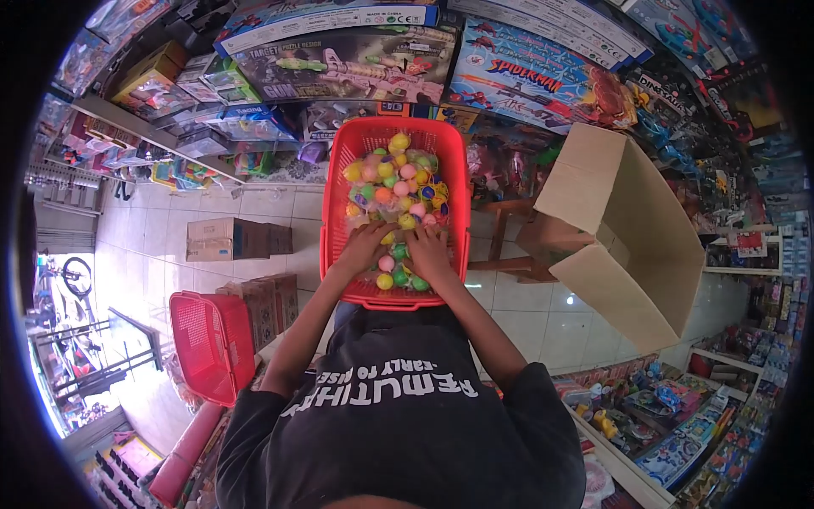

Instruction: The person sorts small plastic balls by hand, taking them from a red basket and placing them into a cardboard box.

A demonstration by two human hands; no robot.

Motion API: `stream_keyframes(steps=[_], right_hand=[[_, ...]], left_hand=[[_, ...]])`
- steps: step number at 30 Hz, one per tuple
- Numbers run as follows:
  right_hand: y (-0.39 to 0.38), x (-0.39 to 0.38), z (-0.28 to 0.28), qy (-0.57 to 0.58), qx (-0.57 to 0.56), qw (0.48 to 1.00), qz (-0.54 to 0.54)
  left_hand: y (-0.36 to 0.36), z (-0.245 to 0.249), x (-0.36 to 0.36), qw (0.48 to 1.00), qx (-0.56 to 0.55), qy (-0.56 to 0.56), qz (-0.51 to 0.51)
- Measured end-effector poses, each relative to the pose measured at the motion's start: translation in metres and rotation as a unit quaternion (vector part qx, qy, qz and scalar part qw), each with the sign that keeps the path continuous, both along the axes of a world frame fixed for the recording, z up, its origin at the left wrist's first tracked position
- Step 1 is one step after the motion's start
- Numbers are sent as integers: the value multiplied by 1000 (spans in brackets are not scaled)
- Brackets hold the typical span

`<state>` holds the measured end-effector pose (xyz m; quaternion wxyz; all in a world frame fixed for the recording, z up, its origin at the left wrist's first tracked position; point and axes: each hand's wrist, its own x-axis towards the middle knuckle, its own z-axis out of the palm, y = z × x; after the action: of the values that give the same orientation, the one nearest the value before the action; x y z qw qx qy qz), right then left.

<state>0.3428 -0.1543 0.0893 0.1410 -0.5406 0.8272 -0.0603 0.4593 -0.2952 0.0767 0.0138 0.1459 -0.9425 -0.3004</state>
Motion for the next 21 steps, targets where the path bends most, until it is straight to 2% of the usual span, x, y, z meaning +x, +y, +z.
stream_keyframes(steps=[5,7,13,16,21], right_hand=[[5,0,-2,-15,15,999,-41],[8,1,0,-10,29,999,-40],[19,2,0,-33,-26,999,-30],[24,0,8,-96,-34,995,-17],[25,-4,22,-175,-124,977,-1]], left_hand=[[0,1,-2,997,72,19,14],[0,-2,-3,998,58,27,11],[1,5,1,998,2,69,10],[5,12,5,996,-9,90,15],[11,30,14,994,22,110,17]])
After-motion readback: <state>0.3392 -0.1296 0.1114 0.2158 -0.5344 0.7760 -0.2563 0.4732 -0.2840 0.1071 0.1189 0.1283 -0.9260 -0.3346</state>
